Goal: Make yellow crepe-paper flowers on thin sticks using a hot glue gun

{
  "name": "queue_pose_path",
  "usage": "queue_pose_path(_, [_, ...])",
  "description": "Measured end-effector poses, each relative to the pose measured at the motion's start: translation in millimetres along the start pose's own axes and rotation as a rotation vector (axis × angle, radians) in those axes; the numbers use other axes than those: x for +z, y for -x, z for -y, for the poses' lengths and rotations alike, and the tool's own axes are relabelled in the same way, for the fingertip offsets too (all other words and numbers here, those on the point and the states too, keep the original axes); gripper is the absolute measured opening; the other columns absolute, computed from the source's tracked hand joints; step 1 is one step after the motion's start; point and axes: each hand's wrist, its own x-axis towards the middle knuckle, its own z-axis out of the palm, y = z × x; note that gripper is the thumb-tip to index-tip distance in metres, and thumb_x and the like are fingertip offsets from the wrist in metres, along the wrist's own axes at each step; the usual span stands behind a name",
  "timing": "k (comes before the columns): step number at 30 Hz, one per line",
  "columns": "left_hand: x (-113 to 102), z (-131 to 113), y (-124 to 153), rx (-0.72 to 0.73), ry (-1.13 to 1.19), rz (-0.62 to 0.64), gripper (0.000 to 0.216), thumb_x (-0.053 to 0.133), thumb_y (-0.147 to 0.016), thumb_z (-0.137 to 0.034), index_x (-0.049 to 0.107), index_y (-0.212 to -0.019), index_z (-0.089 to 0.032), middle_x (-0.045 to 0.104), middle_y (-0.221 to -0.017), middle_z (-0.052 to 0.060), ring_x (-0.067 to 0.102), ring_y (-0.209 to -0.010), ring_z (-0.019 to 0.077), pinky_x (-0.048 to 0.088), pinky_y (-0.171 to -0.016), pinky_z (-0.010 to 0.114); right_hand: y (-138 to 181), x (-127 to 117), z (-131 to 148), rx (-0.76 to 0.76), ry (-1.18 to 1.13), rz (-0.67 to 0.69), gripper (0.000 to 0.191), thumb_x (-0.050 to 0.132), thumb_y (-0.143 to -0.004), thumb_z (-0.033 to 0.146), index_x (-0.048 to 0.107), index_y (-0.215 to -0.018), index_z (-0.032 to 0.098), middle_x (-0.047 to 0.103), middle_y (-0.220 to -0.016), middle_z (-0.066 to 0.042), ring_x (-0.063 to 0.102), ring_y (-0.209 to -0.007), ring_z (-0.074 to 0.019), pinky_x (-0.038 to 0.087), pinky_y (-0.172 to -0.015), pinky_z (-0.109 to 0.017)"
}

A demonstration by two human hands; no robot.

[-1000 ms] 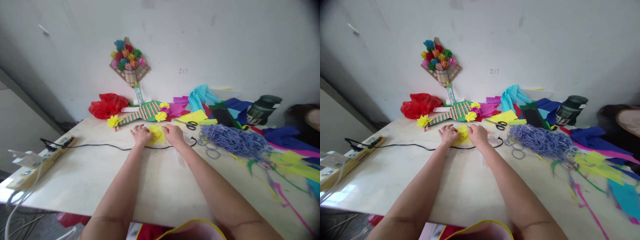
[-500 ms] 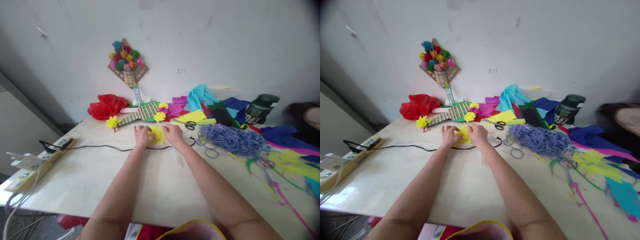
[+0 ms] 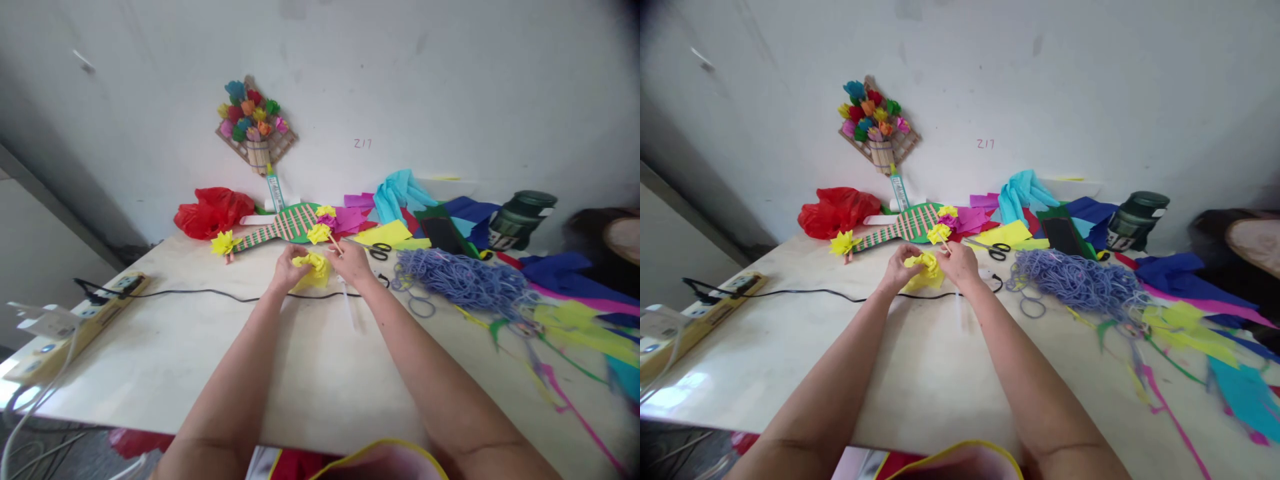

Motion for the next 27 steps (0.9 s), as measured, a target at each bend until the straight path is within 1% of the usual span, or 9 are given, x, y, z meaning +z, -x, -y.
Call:
queue_pose_path(5, [3.0,-17.6,4.1,-0.017,0.197,0.127,0.045,0.067,-0.057,-0.018,0.051,-0.098,-0.017,0.065,-0.086,0.004,0.062,-0.085,0.0183,0.045,-0.083,0.034,-0.8,-5.0,1.8,-0.012,-0.043,0.149,0.038,0.063,-0.071,0.032,0.065,-0.107,0.017,0.07,-0.094,-0.005,0.063,-0.082,-0.0177,0.045,-0.073,-0.026])
queue_pose_path(7, [4.6,-24.9,5.1,-0.002,0.215,0.132,0.046,0.069,-0.054,-0.017,0.051,-0.097,-0.017,0.065,-0.082,0.003,0.061,-0.08,0.0171,0.045,-0.081,0.033,-0.3,-4.4,2.2,-0.033,-0.041,0.202,0.041,0.064,-0.068,0.026,0.063,-0.108,0.016,0.069,-0.101,-0.007,0.064,-0.087,-0.019,0.046,-0.075,-0.027])
queue_pose_path(9, [6.2,-30.1,5.5,0.008,0.242,0.14,0.047,0.069,-0.054,-0.015,0.051,-0.098,-0.017,0.065,-0.081,0.002,0.061,-0.078,0.0161,0.045,-0.08,0.032,-0.2,-2.4,1.9,-0.047,-0.06,0.224,0.039,0.063,-0.066,0.018,0.064,-0.104,0.016,0.069,-0.105,-0.008,0.063,-0.091,-0.0197,0.046,-0.076,-0.028])
queue_pose_path(11, [7.9,-33.1,5.6,-0.003,0.305,0.149,0.048,0.07,-0.054,-0.016,0.051,-0.098,-0.017,0.065,-0.081,0.002,0.061,-0.077,0.016,0.045,-0.079,0.032,-0.7,0.0,0.9,-0.038,-0.11,0.218,0.032,0.059,-0.065,0.013,0.065,-0.097,0.016,0.07,-0.1,-0.006,0.063,-0.089,-0.0191,0.047,-0.075,-0.027])
queue_pose_path(14, [10.3,-33.7,5.5,-0.065,0.45,0.146,0.051,0.072,-0.054,-0.02,0.052,-0.1,-0.017,0.063,-0.087,0.002,0.061,-0.082,0.017,0.046,-0.076,0.031,-1.9,2.7,-0.6,0.068,-0.281,0.179,0.026,0.056,-0.064,0.014,0.065,-0.089,0.017,0.07,-0.089,-0.004,0.063,-0.08,-0.0173,0.047,-0.068,-0.026])
queue_pose_path(17, [12.8,-30.3,4.7,-0.161,0.59,0.115,0.047,0.068,-0.057,-0.023,0.055,-0.101,-0.017,0.063,-0.095,0.004,0.06,-0.086,0.0171,0.046,-0.073,0.028,-2.8,4.2,-1.2,0.196,-0.52,0.138,0.025,0.058,-0.062,0.018,0.064,-0.086,0.017,0.068,-0.083,-0.002,0.062,-0.074,-0.0151,0.048,-0.064,-0.024])
queue_pose_path(19, [14.4,-27.3,3.8,-0.253,0.668,0.115,0.044,0.065,-0.058,-0.025,0.056,-0.101,-0.017,0.064,-0.096,0.005,0.06,-0.083,0.0163,0.046,-0.071,0.027,-2.8,4.7,-0.7,0.248,-0.619,0.121,0.024,0.058,-0.061,0.019,0.063,-0.084,0.017,0.067,-0.079,-0.001,0.061,-0.07,-0.0135,0.047,-0.06,-0.023])
queue_pose_path(22, [16.0,-25.0,3.2,-0.354,0.736,0.122,0.041,0.066,-0.057,-0.026,0.058,-0.097,-0.018,0.063,-0.096,0.004,0.06,-0.078,0.0146,0.046,-0.068,0.026,-1.8,4.0,2.1,0.323,-0.663,0.121,0.024,0.059,-0.06,0.019,0.062,-0.083,0.017,0.064,-0.071,0.0,0.056,-0.059,-0.011,0.044,-0.053,-0.021])
queue_pose_path(27, [16.3,-30.9,5.8,-0.392,0.746,0.107,0.034,0.071,-0.053,-0.024,0.059,-0.084,-0.016,0.063,-0.084,0.001,0.059,-0.07,0.0124,0.046,-0.062,0.025,2.2,2.5,8.6,0.396,-0.722,0.133,0.019,0.06,-0.059,0.018,0.059,-0.078,0.018,0.055,-0.057,0.005,0.05,-0.049,-0.0082,0.041,-0.05,-0.02])
